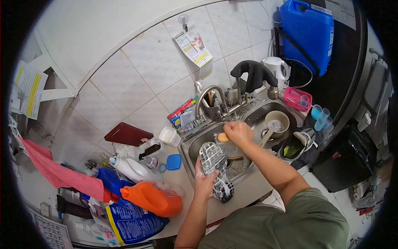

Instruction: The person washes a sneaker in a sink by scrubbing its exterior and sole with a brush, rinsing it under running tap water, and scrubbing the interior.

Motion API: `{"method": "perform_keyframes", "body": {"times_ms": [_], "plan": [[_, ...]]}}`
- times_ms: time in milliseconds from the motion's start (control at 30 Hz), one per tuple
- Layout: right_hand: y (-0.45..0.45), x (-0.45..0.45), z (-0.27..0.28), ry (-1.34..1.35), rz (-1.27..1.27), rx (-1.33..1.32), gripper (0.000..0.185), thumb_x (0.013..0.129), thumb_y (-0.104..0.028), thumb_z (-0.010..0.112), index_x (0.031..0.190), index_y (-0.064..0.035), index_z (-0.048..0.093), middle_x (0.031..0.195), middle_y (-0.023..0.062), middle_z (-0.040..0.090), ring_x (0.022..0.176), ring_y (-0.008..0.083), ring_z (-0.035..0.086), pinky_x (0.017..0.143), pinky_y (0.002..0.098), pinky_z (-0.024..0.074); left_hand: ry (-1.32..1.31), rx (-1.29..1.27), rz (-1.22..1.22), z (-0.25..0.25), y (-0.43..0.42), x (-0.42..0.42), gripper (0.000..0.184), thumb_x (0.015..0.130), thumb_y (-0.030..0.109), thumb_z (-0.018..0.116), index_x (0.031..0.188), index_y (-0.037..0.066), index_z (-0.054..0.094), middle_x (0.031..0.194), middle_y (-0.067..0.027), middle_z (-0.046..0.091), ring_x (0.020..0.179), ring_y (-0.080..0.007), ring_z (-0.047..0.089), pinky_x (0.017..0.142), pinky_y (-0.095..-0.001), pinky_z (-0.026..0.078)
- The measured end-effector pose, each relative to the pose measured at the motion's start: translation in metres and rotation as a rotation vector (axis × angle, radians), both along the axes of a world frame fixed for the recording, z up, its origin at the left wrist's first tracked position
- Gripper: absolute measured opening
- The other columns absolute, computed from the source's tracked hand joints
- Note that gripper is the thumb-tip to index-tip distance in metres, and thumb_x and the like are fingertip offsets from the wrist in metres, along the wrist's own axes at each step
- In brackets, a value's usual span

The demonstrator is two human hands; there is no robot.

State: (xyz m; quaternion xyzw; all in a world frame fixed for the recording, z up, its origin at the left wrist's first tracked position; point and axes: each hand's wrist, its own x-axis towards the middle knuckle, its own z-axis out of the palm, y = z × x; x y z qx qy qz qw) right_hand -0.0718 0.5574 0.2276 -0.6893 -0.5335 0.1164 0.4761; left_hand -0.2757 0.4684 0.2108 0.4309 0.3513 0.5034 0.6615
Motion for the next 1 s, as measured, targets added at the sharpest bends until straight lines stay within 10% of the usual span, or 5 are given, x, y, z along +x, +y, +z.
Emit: {"method": "perform_keyframes", "body": {"times_ms": [100,233,500,667,1000], "plan": [[-0.034,-0.058,0.040,-0.003,0.166,0.464,0.039,0.090,-0.039,0.054,0.070,-0.0110,0.071,0.066,0.0125,0.067,0.058,0.0339,0.065,0.054,0.0445,0.0510,0.093,-0.016,-0.082,-0.011,0.003,0.000,0.085,0.081,-0.014,0.061,0.154,0.007,0.021,0.133,-0.0114,0.054,0.117,-0.0208,0.057,0.100,-0.0334,0.047],[-0.007,-0.015,0.013,0.113,0.014,-0.012,0.035,0.089,-0.037,0.057,0.069,-0.0107,0.070,0.067,0.0125,0.066,0.061,0.0347,0.065,0.056,0.0440,0.0510,0.000,0.026,-0.029,-0.007,-0.001,-0.001,0.086,0.080,-0.015,0.061,0.153,0.007,0.021,0.133,-0.0110,0.054,0.117,-0.0209,0.057,0.098,-0.0334,0.048],[-0.003,-0.008,-0.004,-0.070,-0.066,0.173,0.030,0.087,-0.033,0.061,0.070,-0.0098,0.070,0.068,0.0134,0.065,0.060,0.0326,0.065,0.055,0.0424,0.0499,-0.038,0.018,0.032,-0.004,0.011,-0.001,0.083,0.075,-0.013,0.065,0.148,0.003,0.029,0.129,-0.0121,0.056,0.115,-0.0239,0.058,0.098,-0.0366,0.048],[-0.051,-0.066,0.028,-0.069,0.331,0.560,0.021,0.084,-0.022,0.069,0.069,-0.0072,0.067,0.066,0.0113,0.064,0.057,0.0308,0.062,0.055,0.0415,0.0501,0.021,0.043,0.054,-0.018,0.012,0.008,0.076,0.076,-0.011,0.065,0.144,0.002,0.035,0.126,-0.0104,0.058,0.114,-0.0226,0.059,0.098,-0.0372,0.047],[-0.031,-0.031,0.001,-0.092,0.182,0.388,0.021,0.085,-0.027,0.066,0.074,-0.0097,0.071,0.073,0.0077,0.069,0.063,0.0294,0.067,0.060,0.0395,0.0534,0.013,0.054,0.063,-0.002,0.003,0.011,0.080,0.077,-0.014,0.063,0.147,0.005,0.030,0.129,-0.0106,0.055,0.115,-0.0212,0.058,0.099,-0.0348,0.047]]}}
